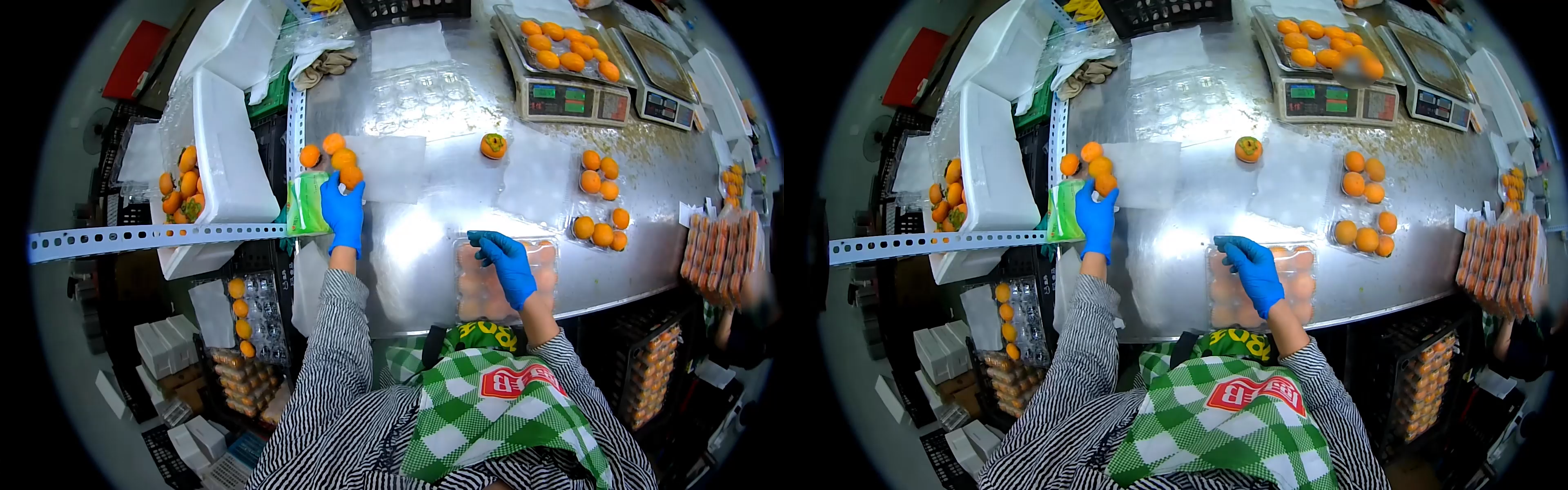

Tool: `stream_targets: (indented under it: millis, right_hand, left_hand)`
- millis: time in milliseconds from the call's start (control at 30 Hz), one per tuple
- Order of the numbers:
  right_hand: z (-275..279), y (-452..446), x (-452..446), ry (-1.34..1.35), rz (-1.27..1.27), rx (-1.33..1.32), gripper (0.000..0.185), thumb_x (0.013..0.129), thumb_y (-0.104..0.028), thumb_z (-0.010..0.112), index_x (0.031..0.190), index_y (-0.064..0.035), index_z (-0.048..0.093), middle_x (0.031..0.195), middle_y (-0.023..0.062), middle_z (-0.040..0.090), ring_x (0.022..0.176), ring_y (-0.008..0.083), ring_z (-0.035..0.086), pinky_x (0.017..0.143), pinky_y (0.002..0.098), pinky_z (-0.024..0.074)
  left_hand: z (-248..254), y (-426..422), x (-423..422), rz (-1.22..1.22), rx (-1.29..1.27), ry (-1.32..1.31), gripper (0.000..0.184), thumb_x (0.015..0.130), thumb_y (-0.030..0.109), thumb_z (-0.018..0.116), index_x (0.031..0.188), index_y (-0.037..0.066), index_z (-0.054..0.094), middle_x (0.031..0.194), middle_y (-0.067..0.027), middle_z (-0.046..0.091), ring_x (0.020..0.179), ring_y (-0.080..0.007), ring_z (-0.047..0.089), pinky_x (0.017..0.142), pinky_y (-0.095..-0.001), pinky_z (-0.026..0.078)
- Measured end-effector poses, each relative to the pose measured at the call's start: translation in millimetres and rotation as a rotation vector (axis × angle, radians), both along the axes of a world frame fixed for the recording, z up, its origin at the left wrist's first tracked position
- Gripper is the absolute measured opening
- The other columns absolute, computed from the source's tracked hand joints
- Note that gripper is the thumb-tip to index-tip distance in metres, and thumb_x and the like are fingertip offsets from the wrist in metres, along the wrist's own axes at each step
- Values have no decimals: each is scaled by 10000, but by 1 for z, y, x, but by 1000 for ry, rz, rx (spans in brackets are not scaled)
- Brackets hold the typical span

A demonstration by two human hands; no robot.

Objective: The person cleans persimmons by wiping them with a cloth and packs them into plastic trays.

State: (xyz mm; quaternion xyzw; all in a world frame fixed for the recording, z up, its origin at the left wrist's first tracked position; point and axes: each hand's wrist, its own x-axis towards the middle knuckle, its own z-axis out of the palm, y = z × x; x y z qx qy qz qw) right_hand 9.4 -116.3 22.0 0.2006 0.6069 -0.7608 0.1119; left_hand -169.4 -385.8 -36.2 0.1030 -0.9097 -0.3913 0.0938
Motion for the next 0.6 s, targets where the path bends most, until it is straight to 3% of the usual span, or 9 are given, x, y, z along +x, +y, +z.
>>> stream_targets:
  millis: [267,367,467,600]
  right_hand:
    - [-5,5,3,-3,14,-10,249,905,-184,532,1095,-68,644,954,12,647,744,83,551,669,217,451]
    - [-4,8,5,-6,21,-19,248,905,-186,533,1090,-63,645,942,11,647,740,83,550,668,216,451]
    - [-8,13,8,-9,20,-27,248,908,-188,532,1089,-62,644,938,9,648,740,83,550,667,215,452]
    - [-11,20,12,-10,12,-38,248,912,-192,530,1095,-65,641,945,9,647,742,84,551,672,214,457]
  left_hand:
    - [-3,4,9,31,-7,-57,636,728,210,742,1249,-39,474,1199,-181,546,1077,-298,549,886,-363,458]
    - [0,8,22,73,203,-51,617,744,177,728,1255,-45,464,1215,-176,528,1076,-278,541,879,-354,464]
    - [8,11,41,50,109,-17,598,757,140,712,1261,-52,453,1222,-172,513,1064,-257,535,767,-330,524]
    - [-36,-4,50,17,92,58,502,784,95,673,1231,-42,489,1189,-166,534,1019,-241,550,583,-281,544]
